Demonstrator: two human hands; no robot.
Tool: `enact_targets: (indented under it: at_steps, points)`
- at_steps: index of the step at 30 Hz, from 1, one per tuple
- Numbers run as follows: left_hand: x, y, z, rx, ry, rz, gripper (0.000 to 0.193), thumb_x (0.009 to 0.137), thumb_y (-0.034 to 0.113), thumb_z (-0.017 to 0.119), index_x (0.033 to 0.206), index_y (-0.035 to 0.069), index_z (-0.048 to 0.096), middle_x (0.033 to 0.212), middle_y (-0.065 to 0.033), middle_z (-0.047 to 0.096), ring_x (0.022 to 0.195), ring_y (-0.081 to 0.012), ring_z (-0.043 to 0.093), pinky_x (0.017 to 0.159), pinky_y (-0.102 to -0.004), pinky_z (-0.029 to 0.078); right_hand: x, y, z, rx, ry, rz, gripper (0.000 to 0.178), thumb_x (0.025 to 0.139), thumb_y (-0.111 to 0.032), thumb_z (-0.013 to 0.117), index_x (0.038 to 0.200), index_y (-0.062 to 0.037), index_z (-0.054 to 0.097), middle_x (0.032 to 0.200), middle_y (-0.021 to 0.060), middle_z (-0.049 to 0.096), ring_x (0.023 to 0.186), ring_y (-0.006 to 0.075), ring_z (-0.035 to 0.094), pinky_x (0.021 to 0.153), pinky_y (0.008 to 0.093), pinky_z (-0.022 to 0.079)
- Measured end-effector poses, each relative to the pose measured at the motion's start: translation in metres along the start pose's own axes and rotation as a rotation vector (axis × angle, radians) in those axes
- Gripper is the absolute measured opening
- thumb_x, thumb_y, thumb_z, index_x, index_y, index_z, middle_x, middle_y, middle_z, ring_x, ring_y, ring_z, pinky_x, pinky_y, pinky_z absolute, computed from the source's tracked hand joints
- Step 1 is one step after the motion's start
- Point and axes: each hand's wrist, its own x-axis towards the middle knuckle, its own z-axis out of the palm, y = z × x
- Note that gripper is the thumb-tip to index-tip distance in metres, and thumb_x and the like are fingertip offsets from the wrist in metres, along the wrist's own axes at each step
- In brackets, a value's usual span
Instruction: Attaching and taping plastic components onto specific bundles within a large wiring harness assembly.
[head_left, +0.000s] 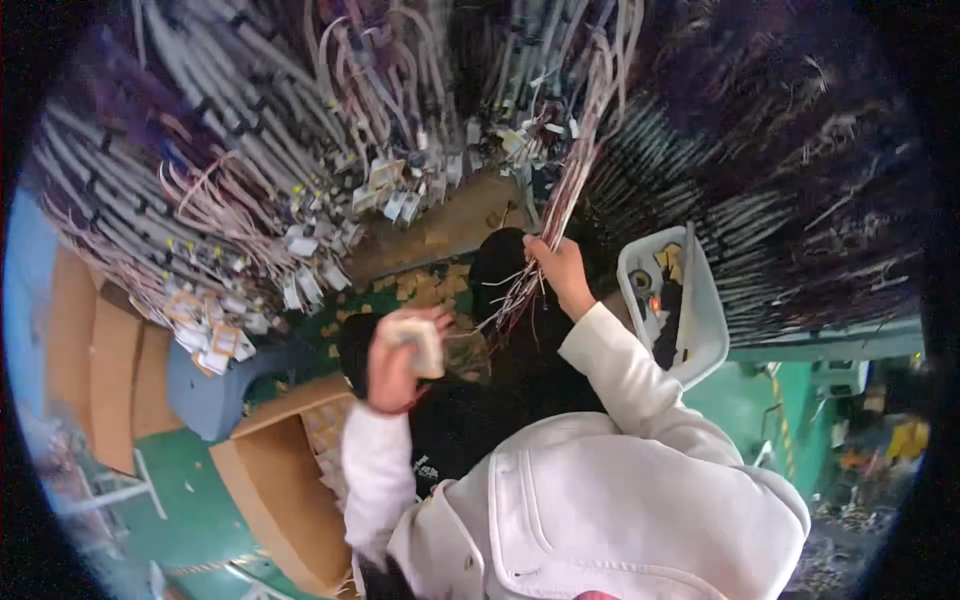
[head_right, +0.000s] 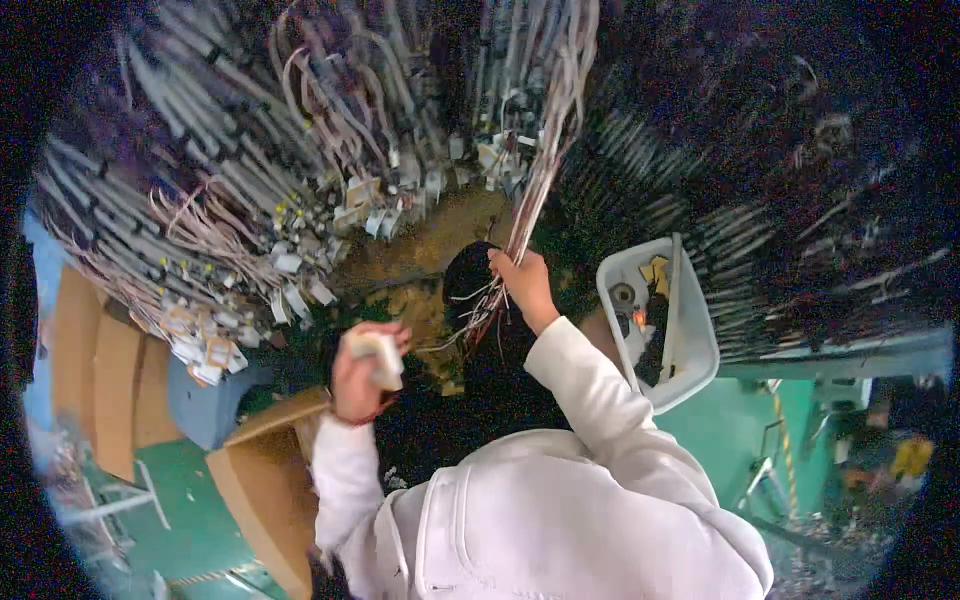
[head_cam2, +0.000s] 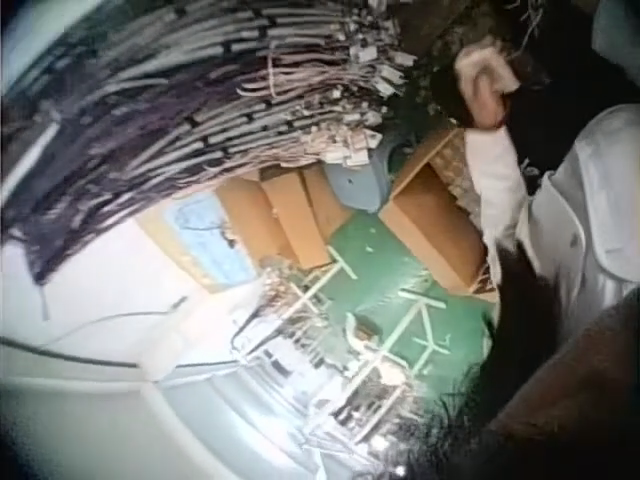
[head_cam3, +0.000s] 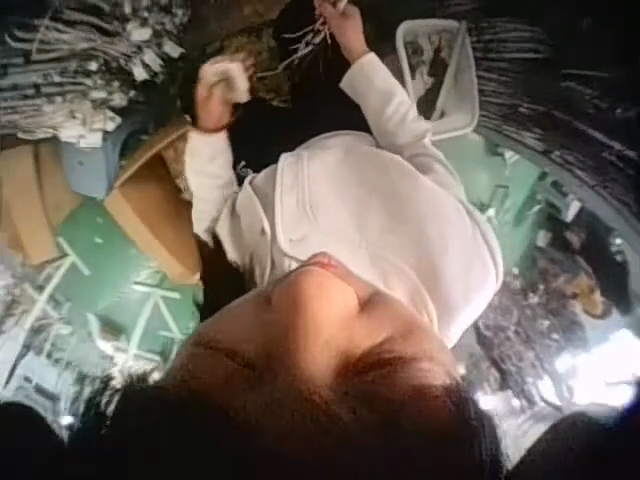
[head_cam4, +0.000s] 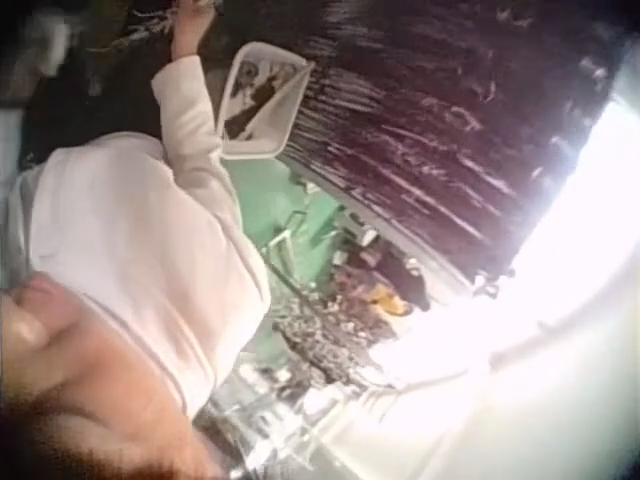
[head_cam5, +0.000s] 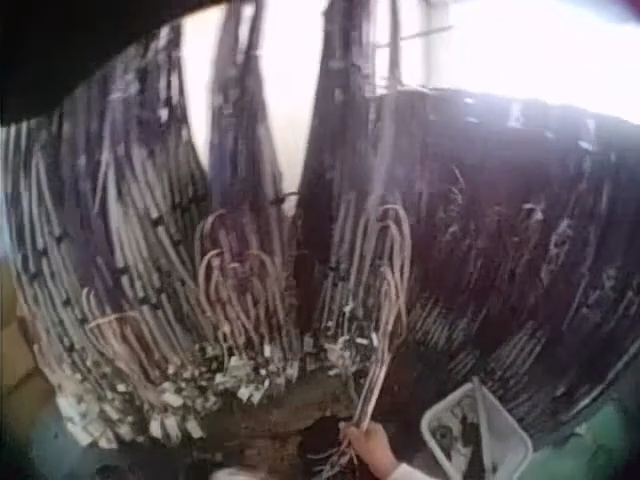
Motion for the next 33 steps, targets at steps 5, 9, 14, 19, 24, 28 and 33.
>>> enact_targets:
  at_steps: [5, 9, 14, 19, 24, 28, 33]
  points:
    - [0.108, -0.044, 0.079, 0.712, -0.456, 0.353, 0.026, 0.09, 0.006, 0.048, 0.115, -0.002, 0.053, 0.126, -0.0114, 0.052, 0.109, -0.0189, 0.053, 0.091, -0.0262, 0.04, -0.014, -0.01, -0.016, -0.088, 0.047, -0.195, 0.035, 0.084, -0.037, 0.06, 0.09, -0.0022, 0.063, 0.074, 0.0148, 0.064, 0.066, 0.0245, 0.063, 0.063, 0.0374, 0.048]
    - [0.156, -0.088, 0.083, -0.114, -0.372, -0.383, 0.025, 0.093, 0.013, 0.046, 0.112, -0.002, 0.053, 0.114, -0.0099, 0.055, 0.104, -0.0209, 0.055, 0.092, -0.0303, 0.041, -0.034, -0.018, -0.037, -0.338, -0.006, -0.195, 0.042, 0.08, -0.03, 0.064, 0.113, -0.007, 0.051, 0.088, 0.0178, 0.061, 0.08, 0.0366, 0.061, 0.066, 0.0417, 0.048]
    - [0.175, -0.073, 0.117, -0.495, -0.467, -0.519, 0.036, 0.093, 0.028, 0.043, 0.114, 0.0, 0.052, 0.133, -0.0207, 0.042, 0.122, -0.0391, 0.043, 0.098, -0.0465, 0.042, -0.028, 0.013, -0.067, 0.212, -0.065, -0.152, 0.021, 0.084, -0.016, 0.062, 0.099, -0.0018, 0.063, 0.087, 0.0107, 0.065, 0.074, 0.0157, 0.062, 0.067, 0.0277, 0.048]
    - [0.191, -0.084, 0.117, -0.428, -0.406, -0.566, 0.037, 0.088, 0.035, 0.052, 0.11, 0.005, 0.057, 0.138, -0.0195, 0.038, 0.123, -0.0366, 0.042, 0.095, -0.0488, 0.043, 0.004, 0.021, -0.085, 0.238, -0.07, -0.057, 0.019, 0.084, -0.012, 0.064, 0.096, 0.0016, 0.065, 0.087, 0.0047, 0.066, 0.075, 0.0082, 0.059, 0.067, 0.0235, 0.047]
    - [0.191, -0.089, 0.111, -0.442, -0.386, -0.559, 0.035, 0.094, 0.027, 0.041, 0.113, -0.001, 0.052, 0.133, -0.0191, 0.042, 0.122, -0.0355, 0.044, 0.1, -0.051, 0.038, 0.045, 0.016, -0.074, 0.285, 0.08, -0.138, 0.019, 0.085, -0.01, 0.063, 0.099, 0.0034, 0.063, 0.083, 0.0025, 0.061, 0.067, 0.0078, 0.056, 0.06, 0.0198, 0.044]
    - [0.185, -0.078, 0.108, -0.301, -0.313, -0.565, 0.031, 0.094, 0.016, 0.033, 0.113, -0.003, 0.048, 0.12, -0.0192, 0.051, 0.113, -0.0364, 0.051, 0.097, -0.0502, 0.041, 0.045, -0.002, -0.071, 0.294, 0.033, -0.185, 0.016, 0.084, -0.006, 0.062, 0.095, 0.0051, 0.063, 0.088, 0.0039, 0.059, 0.074, 0.0082, 0.057, 0.065, 0.0212, 0.045]
    - [0.176, -0.06, 0.108, -0.169, -0.308, -0.516, 0.03, 0.094, 0.025, 0.038, 0.106, 0.001, 0.052, 0.124, -0.0207, 0.05, 0.109, -0.0373, 0.054, 0.094, -0.0476, 0.043, 0.024, -0.009, -0.068, 0.289, 0.233, -0.204, 0.009, 0.088, -0.007, 0.054, 0.089, 0.0013, 0.056, 0.088, 0.0072, 0.063, 0.079, 0.0139, 0.058, 0.073, 0.0251, 0.046]
